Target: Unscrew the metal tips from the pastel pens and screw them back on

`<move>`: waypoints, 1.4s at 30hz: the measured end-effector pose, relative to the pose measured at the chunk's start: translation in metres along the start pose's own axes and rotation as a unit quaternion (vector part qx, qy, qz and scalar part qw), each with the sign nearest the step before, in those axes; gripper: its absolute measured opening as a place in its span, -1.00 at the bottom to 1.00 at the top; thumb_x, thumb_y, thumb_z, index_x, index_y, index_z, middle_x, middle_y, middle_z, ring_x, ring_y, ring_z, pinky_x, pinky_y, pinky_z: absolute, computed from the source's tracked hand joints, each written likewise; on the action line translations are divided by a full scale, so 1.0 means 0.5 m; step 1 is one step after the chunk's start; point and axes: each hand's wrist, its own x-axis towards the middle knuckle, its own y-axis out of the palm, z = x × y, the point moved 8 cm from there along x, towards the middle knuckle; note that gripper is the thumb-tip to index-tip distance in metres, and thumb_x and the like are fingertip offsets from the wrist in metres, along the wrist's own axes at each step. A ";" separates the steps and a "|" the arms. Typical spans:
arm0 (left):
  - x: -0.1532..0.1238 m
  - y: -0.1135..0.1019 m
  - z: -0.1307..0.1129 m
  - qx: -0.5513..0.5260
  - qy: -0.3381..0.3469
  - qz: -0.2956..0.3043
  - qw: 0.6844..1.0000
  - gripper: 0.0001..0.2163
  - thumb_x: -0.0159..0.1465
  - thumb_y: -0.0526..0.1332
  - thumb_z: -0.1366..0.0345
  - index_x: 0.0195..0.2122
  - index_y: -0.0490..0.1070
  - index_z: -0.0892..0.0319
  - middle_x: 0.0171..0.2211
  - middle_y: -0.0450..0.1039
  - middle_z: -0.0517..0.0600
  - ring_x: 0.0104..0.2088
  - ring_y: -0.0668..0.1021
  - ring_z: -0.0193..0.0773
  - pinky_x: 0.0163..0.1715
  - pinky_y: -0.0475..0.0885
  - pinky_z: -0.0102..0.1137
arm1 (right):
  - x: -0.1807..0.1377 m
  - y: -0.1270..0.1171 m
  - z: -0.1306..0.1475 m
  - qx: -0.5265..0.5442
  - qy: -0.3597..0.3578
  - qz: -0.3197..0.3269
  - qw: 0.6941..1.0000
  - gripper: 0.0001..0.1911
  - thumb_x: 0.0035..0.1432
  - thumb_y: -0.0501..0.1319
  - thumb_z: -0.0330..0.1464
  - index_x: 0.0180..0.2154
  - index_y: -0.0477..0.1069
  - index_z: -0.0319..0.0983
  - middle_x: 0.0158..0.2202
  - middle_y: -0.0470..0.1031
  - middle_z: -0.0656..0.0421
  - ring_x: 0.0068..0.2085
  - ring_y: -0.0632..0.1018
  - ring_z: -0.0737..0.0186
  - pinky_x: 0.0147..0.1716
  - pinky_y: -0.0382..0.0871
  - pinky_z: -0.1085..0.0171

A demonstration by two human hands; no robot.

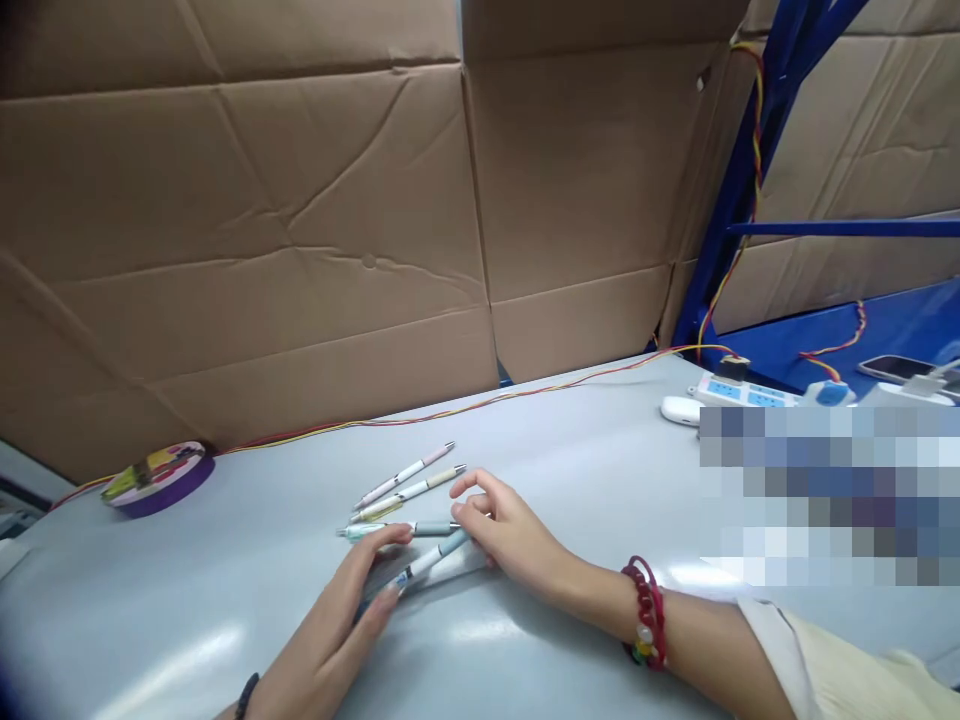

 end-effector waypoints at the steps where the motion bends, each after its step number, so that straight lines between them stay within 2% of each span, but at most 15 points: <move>1: -0.001 0.005 -0.002 0.011 0.004 0.011 1.000 -0.70 0.34 -0.03 0.17 0.07 0.14 0.08 0.01 0.30 0.08 0.00 0.37 -0.11 -0.04 0.31 -0.25 | -0.001 0.005 -0.001 0.025 0.002 0.006 1.000 -0.74 0.15 0.13 -0.14 -0.27 0.18 -0.16 -0.60 0.11 0.38 -0.60 0.23 0.42 -0.59 0.15 0.41; 4: -0.006 0.028 -0.005 0.047 0.014 0.068 0.996 -0.79 0.30 0.02 0.18 -0.11 0.23 0.13 -0.28 0.40 0.03 -0.28 0.44 -0.15 -0.29 0.37 -0.32 | -0.010 0.032 -0.007 0.072 0.020 0.058 0.995 -0.69 0.10 0.19 -0.12 -0.34 0.15 -0.18 -0.60 0.20 0.37 -0.59 0.33 0.40 -0.56 0.27 0.38; 6: -0.008 0.043 -0.007 0.066 0.029 0.106 0.992 -0.85 0.29 0.02 0.19 -0.22 0.26 0.13 -0.42 0.37 -0.03 -0.41 0.40 -0.19 -0.41 0.33 -0.36 | -0.021 0.051 -0.005 0.050 0.019 0.101 0.993 -0.71 0.14 0.15 -0.12 -0.33 0.16 -0.19 -0.55 0.30 0.32 -0.55 0.40 0.35 -0.54 0.31 0.35; 8: -0.009 0.050 -0.011 0.073 0.043 0.126 0.988 -0.85 0.31 -0.01 0.20 -0.28 0.26 0.12 -0.43 0.37 -0.04 -0.41 0.39 -0.21 -0.41 0.30 -0.38 | -0.029 0.056 0.010 -0.033 -0.028 0.113 0.993 -0.77 0.20 0.09 -0.16 -0.31 0.22 -0.20 -0.45 0.40 0.24 -0.45 0.45 0.30 -0.46 0.34 0.32; 11: -0.010 0.049 -0.016 0.058 0.044 0.130 0.989 -0.82 0.35 -0.07 0.20 -0.27 0.25 0.11 -0.37 0.39 -0.04 -0.37 0.39 -0.21 -0.35 0.29 -0.37 | -0.035 0.044 0.040 -0.174 -0.125 0.073 0.974 -0.80 0.25 0.04 -0.23 -0.20 0.30 -0.20 -0.23 0.44 0.14 -0.22 0.46 0.21 -0.23 0.33 0.24; 14: -0.010 0.044 -0.020 0.038 0.032 0.122 0.991 -0.78 0.38 -0.14 0.20 -0.24 0.24 0.11 -0.33 0.40 -0.06 -0.36 0.40 -0.23 -0.29 0.28 -0.36 | -0.035 0.031 0.054 -0.222 -0.177 0.041 0.958 -0.72 0.27 0.02 -0.22 -0.03 0.25 -0.18 0.04 0.30 0.09 0.05 0.33 0.15 0.02 0.20 0.18; 16: -0.010 0.041 -0.023 0.032 0.027 0.113 0.993 -0.78 0.38 -0.15 0.20 -0.23 0.23 0.10 -0.32 0.40 -0.06 -0.35 0.40 -0.23 -0.28 0.27 -0.36 | -0.034 0.029 0.057 -0.224 -0.196 0.038 0.954 -0.69 0.28 0.01 -0.21 0.00 0.22 -0.17 0.10 0.24 0.09 0.11 0.26 0.16 0.08 0.14 0.19; 18: -0.010 0.036 -0.026 0.031 0.024 0.104 0.994 -0.78 0.39 -0.15 0.20 -0.23 0.23 0.10 -0.32 0.40 -0.06 -0.35 0.40 -0.23 -0.29 0.27 -0.37 | -0.035 0.027 0.060 -0.224 -0.207 0.029 0.952 -0.72 0.29 -0.02 -0.21 -0.04 0.24 -0.19 0.01 0.31 0.10 0.02 0.33 0.19 0.00 0.21 0.23; 20: -0.009 0.030 -0.025 0.022 0.012 0.094 0.995 -0.77 0.39 -0.18 0.21 -0.19 0.22 0.09 -0.35 0.39 -0.07 -0.36 0.40 -0.24 -0.32 0.28 -0.39 | -0.034 0.025 0.061 -0.228 -0.200 0.020 0.952 -0.72 0.30 -0.06 -0.20 -0.22 0.30 -0.22 -0.23 0.41 0.14 -0.22 0.42 0.25 -0.20 0.29 0.28; 22: -0.008 0.023 -0.020 0.008 -0.006 0.082 0.997 -0.78 0.39 -0.20 0.21 -0.10 0.17 0.07 -0.37 0.36 -0.08 -0.37 0.41 -0.25 -0.34 0.29 -0.41 | -0.032 0.023 0.055 -0.238 -0.175 0.015 0.955 -0.60 0.32 -0.13 -0.18 -0.46 0.25 -0.23 -0.51 0.33 0.23 -0.47 0.35 0.32 -0.43 0.24 0.32; 24: -0.010 0.020 -0.013 0.010 -0.019 0.072 0.997 -0.78 0.39 -0.17 0.20 -0.01 0.09 0.07 -0.42 0.33 -0.10 -0.42 0.41 -0.25 -0.38 0.29 -0.42 | -0.030 0.021 0.051 -0.249 -0.157 0.010 0.956 -0.53 0.32 -0.15 -0.17 -0.59 0.10 -0.22 -0.64 0.15 0.29 -0.58 0.20 0.37 -0.55 0.11 0.34; 26: -0.012 0.021 -0.005 0.030 -0.026 0.071 0.997 -0.78 0.37 -0.11 0.18 0.00 0.07 0.07 -0.45 0.31 -0.12 -0.47 0.38 -0.26 -0.43 0.27 -0.42 | -0.030 0.017 0.053 -0.255 -0.161 -0.003 0.954 -0.53 0.31 -0.13 -0.17 -0.62 -0.01 -0.22 -0.65 0.01 0.31 -0.59 0.10 0.39 -0.59 0.01 0.34; 30: -0.015 0.034 -0.002 0.032 -0.023 0.100 0.994 -0.84 0.37 -0.09 0.18 -0.18 0.17 0.09 -0.43 0.35 -0.11 -0.47 0.38 -0.28 -0.43 0.25 -0.43 | -0.030 0.018 0.052 -0.249 -0.161 -0.003 0.955 -0.54 0.30 -0.12 -0.19 -0.60 -0.12 -0.21 -0.62 -0.09 0.31 -0.57 0.01 0.39 -0.60 -0.08 0.33; 36: -0.010 0.020 -0.021 -0.027 -0.001 0.062 0.998 -0.77 0.38 -0.10 0.19 -0.31 0.25 0.13 -0.33 0.33 -0.05 -0.32 0.40 -0.26 -0.30 0.30 -0.41 | -0.023 0.018 0.046 -0.290 -0.166 -0.003 0.943 -0.55 0.29 -0.10 -0.21 -0.61 -0.11 -0.22 -0.62 -0.04 0.30 -0.57 0.04 0.38 -0.57 -0.08 0.32; 42: -0.008 0.025 -0.015 -0.046 -0.021 0.070 0.996 -0.72 0.38 -0.12 0.18 -0.37 0.28 0.13 -0.40 0.30 -0.07 -0.39 0.37 -0.28 -0.36 0.27 -0.42 | -0.026 0.026 0.061 -0.341 -0.259 0.005 0.903 -0.57 0.29 -0.11 -0.27 -0.62 -0.10 -0.21 -0.66 -0.01 0.29 -0.58 0.10 0.36 -0.55 0.00 0.31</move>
